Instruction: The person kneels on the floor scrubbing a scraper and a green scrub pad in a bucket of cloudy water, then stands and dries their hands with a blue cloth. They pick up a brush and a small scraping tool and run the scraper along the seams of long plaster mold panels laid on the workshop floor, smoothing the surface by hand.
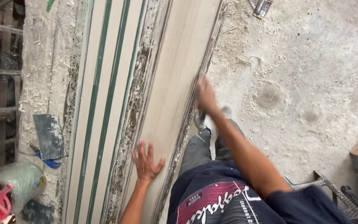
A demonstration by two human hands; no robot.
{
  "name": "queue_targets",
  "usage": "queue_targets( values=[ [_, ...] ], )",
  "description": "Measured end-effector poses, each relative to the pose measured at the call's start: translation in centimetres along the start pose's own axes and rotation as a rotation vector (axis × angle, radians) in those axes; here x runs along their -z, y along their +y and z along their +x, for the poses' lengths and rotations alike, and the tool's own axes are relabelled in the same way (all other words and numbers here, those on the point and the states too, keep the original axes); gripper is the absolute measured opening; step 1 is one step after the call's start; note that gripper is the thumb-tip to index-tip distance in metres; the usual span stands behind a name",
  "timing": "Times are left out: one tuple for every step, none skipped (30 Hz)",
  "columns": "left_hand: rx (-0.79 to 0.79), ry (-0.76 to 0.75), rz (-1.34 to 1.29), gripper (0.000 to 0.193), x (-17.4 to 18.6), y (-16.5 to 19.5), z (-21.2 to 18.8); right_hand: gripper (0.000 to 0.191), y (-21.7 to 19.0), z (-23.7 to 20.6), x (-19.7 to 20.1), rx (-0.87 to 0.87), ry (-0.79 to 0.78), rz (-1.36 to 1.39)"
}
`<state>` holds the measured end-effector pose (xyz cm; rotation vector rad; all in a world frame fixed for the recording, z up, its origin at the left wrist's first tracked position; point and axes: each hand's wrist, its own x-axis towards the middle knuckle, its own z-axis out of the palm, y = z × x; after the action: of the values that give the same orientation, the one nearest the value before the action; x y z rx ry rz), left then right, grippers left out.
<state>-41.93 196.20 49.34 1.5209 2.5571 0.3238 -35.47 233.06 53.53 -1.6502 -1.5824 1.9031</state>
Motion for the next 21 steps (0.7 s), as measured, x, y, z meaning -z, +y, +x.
queue_targets(
  values=[
    [-0.003, 0.003, -0.017, 0.093, -0.1, 0.4, 2.4, 0.045, 1.8, -2.1, -0.9, -0.029, -0.029, -0.02],
    [-0.009, 0.014, -0.032, 0.095, -0.3, 0.7, 5.2, 0.053, 3.3, -3.9, -1.5, -0.054, -0.052, -0.037],
    [-0.017, 0.029, -0.05, 0.096, -0.6, 1.1, 8.1, 0.053, 3.9, -4.0, -1.6, -0.071, -0.06, -0.091],
    [-0.037, 0.031, -0.065, 0.096, -0.9, 1.7, 11.2, 0.054, 3.8, -3.2, -1.2, -0.093, -0.072, -0.145],
    [-0.051, 0.025, -0.075, 0.096, -1.2, 2.3, 14.1, 0.055, 3.0, -1.7, -0.4, -0.123, -0.091, -0.198],
    [-0.023, 0.001, -0.078, 0.096, -1.4, 3.0, 16.8, 0.045, 1.2, 1.3, 0.9, 0.542, 0.029, -0.247],
    [0.004, -0.013, -0.08, 0.096, -1.5, 4.0, 19.7, 0.059, -0.9, 4.2, 2.4, -0.114, -0.053, -0.245],
    [0.05, -0.007, -0.128, 0.098, -1.6, 4.8, 22.0, 0.056, -3.7, 7.7, 4.1, -0.059, -0.055, -0.138],
    [0.097, 0.001, -0.178, 0.099, -1.7, 5.9, 24.5, 0.05, -6.3, 10.5, 5.6, 0.023, -0.079, 0.026],
    [0.097, -0.018, -0.184, 0.099, -1.7, 7.0, 26.7, 0.048, -9.3, 12.9, 7.1, -0.053, -0.1, 0.087],
    [0.095, -0.044, -0.185, 0.1, -1.7, 8.0, 28.8, 0.047, -10.7, 14.3, 8.0, -0.052, -0.122, 0.105],
    [0.078, -0.067, -0.186, 0.1, -1.6, 8.8, 31.0, 0.047, -11.8, 15.5, 8.8, -0.044, -0.132, 0.132],
    [0.068, -0.081, -0.193, 0.1, -1.7, 9.7, 33.0, 0.047, -12.4, 15.3, 9.1, -0.037, -0.132, 0.153],
    [0.063, -0.094, -0.205, 0.1, -1.8, 10.5, 35.0, 0.048, -12.6, 14.6, 9.0, -0.02, -0.091, 0.093],
    [0.064, -0.109, -0.208, 0.101, -2.0, 11.0, 36.7, 0.05, -12.4, 13.5, 8.7, -0.004, -0.058, 0.036],
    [0.086, -0.104, -0.183, 0.101, -2.2, 11.4, 38.3, 0.051, -11.9, 12.4, 8.2, -0.021, -0.064, 0.025],
    [0.108, -0.103, -0.158, 0.101, -2.5, 11.8, 39.6, 0.052, -11.6, 11.6, 7.8, -0.041, -0.07, 0.015],
    [0.131, -0.105, -0.133, 0.101, -2.7, 12.2, 40.6, 0.052, -11.4, 11.6, 7.6, -0.051, -0.075, 0.038],
    [0.147, -0.113, -0.097, 0.1, -3.1, 12.3, 41.3, 0.051, -11.4, 12.3, 7.6, -0.055, -0.079, 0.061],
    [0.162, -0.117, -0.062, 0.099, -3.6, 12.4, 41.7, 0.051, -11.7, 13.4, 7.9, -0.055, -0.081, 0.083],
    [0.181, -0.127, -0.027, 0.098, -3.9, 12.4, 41.9, 0.042, -12.5, 15.8, 8.6, 0.003, -0.046, 0.0]
  ],
)
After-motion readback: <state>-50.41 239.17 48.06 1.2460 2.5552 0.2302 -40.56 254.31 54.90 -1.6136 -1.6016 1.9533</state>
